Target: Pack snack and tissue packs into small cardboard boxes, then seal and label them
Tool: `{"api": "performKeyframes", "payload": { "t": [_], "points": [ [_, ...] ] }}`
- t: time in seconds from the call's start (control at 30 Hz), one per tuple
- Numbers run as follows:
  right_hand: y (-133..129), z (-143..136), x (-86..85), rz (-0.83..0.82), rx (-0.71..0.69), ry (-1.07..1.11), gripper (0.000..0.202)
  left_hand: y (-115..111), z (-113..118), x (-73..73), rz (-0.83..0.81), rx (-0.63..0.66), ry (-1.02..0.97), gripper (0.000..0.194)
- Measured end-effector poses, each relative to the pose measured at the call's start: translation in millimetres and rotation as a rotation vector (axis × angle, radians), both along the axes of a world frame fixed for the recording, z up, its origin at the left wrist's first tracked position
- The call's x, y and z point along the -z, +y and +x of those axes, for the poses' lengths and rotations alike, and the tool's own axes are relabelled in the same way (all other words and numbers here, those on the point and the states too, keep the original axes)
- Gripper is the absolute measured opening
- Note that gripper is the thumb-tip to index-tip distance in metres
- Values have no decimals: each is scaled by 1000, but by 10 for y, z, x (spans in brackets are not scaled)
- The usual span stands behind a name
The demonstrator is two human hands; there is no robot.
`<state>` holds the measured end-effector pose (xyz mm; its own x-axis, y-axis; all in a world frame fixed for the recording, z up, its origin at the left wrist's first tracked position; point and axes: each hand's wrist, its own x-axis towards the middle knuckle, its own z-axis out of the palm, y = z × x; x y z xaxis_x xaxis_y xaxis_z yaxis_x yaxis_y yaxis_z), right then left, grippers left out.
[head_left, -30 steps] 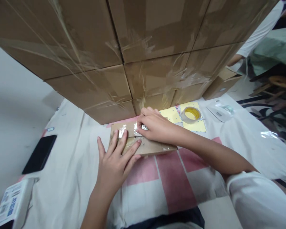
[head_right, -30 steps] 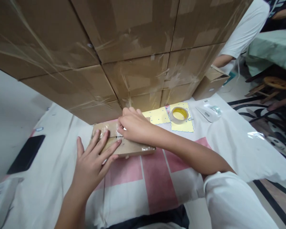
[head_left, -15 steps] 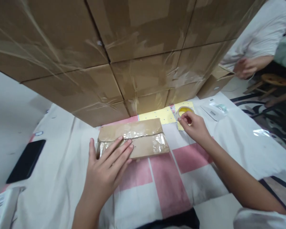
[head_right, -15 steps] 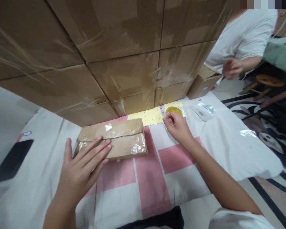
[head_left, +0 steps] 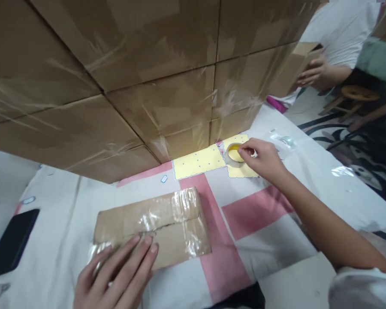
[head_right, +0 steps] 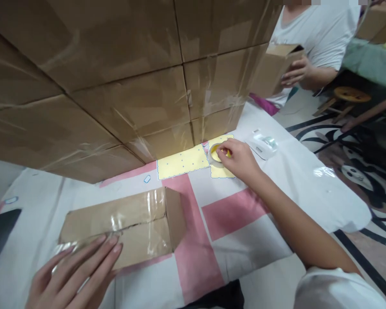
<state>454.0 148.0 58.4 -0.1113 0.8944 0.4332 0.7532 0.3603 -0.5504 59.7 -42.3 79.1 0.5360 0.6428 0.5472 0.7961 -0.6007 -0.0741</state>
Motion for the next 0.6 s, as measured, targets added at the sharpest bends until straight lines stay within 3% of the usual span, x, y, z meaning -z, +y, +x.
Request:
{"api": "performKeyframes", "payload": {
  "t": [0.1, 0.17, 0.23, 0.3, 0.4, 0.6],
  "points": [
    [-52, -127, -69, -6, -180, 39, 13, -128, 101, 34, 59, -55, -68, 35],
    [-179, -277, -64, -49, -384, 64, 10, -153, 174, 53, 93, -106, -132, 33],
    [-329, -456, -28, -145, -592, 58, 35, -145, 227, 65, 102, -130, -191, 28],
    [-418, -649, 30, -254, -713, 47, 50, -123, 249, 74, 100, -124, -237, 26],
    [-304, -977, 135, -338, -746, 39, 38, -99, 244, 94, 105, -100, -275, 23],
    [443, -1775, 243, -416, -661, -284, 26, -85, 223, 134, 155, -110, -326, 20]
  ]
}}
